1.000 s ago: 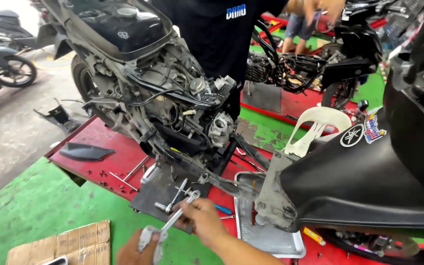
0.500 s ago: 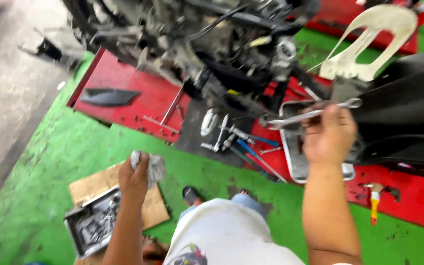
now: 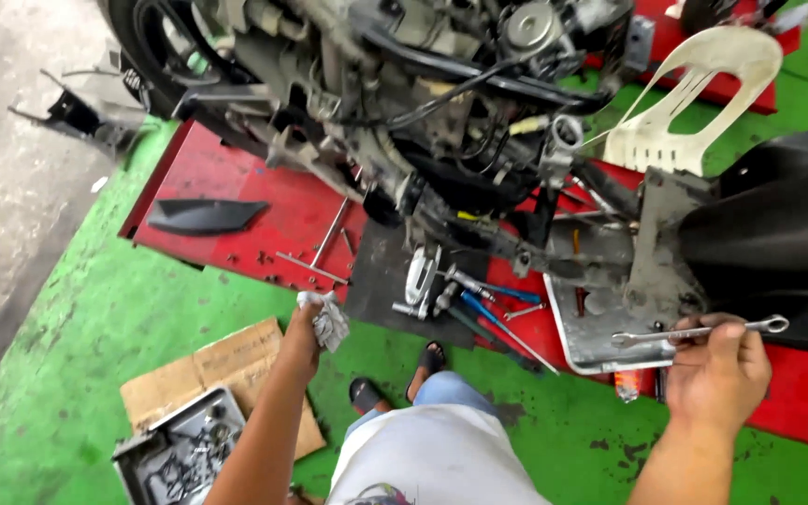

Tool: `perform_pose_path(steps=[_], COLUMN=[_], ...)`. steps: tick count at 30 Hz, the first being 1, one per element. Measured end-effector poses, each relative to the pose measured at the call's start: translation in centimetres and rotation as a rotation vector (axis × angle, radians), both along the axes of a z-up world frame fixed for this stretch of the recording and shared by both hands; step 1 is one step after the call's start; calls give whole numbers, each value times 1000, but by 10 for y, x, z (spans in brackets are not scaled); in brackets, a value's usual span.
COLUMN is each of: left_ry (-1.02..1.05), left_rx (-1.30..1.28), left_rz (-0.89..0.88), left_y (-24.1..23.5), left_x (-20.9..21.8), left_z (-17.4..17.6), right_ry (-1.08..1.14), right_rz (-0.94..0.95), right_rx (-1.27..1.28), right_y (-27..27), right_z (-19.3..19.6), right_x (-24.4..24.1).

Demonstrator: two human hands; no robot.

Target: Disassembling and reassembling the carburetor/throttle body components of a motorcycle engine.

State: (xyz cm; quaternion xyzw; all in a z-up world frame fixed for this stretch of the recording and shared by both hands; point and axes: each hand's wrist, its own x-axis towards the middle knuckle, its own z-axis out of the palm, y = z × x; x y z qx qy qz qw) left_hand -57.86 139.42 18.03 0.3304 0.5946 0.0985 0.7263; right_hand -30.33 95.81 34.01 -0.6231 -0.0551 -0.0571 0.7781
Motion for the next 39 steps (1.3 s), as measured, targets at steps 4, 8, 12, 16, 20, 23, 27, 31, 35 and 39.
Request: perform_pose_path(steps=[4, 8, 12, 16, 20, 23, 27, 31, 35, 39], left_ry=[53, 102, 215, 327, 328, 90, -366, -355, -106, 209], left_rx=[-79, 39, 66, 319, 534, 1263, 1745, 1888, 2169, 2001], left_rz=[40, -6, -17, 85, 235, 441, 157, -492, -1008, -1435], left_y=[9, 12, 4, 18, 19, 49, 45, 18, 24, 21], left_x=[18, 31, 56, 55, 61, 50, 74, 130, 235, 329], left_z=[-24, -10, 47, 38, 171, 201, 313, 420, 431, 406], right_ry=[-22, -98, -50, -24, -47, -36, -123, -281, -434, -534], right_rz=[-59, -22, 18, 57, 21, -31, -48, 7, 82, 60], right_rx=[-50, -86, -142, -137, -108, -215, -221, -143, -36, 20], right_y=[-7, -3, -1, -7, -6, 4, 26, 49, 75, 97], right_z=[0, 6, -3, -19, -19, 4, 44, 82, 99, 102], right_x=[23, 45, 68, 86, 92, 84, 81, 76, 70, 55])
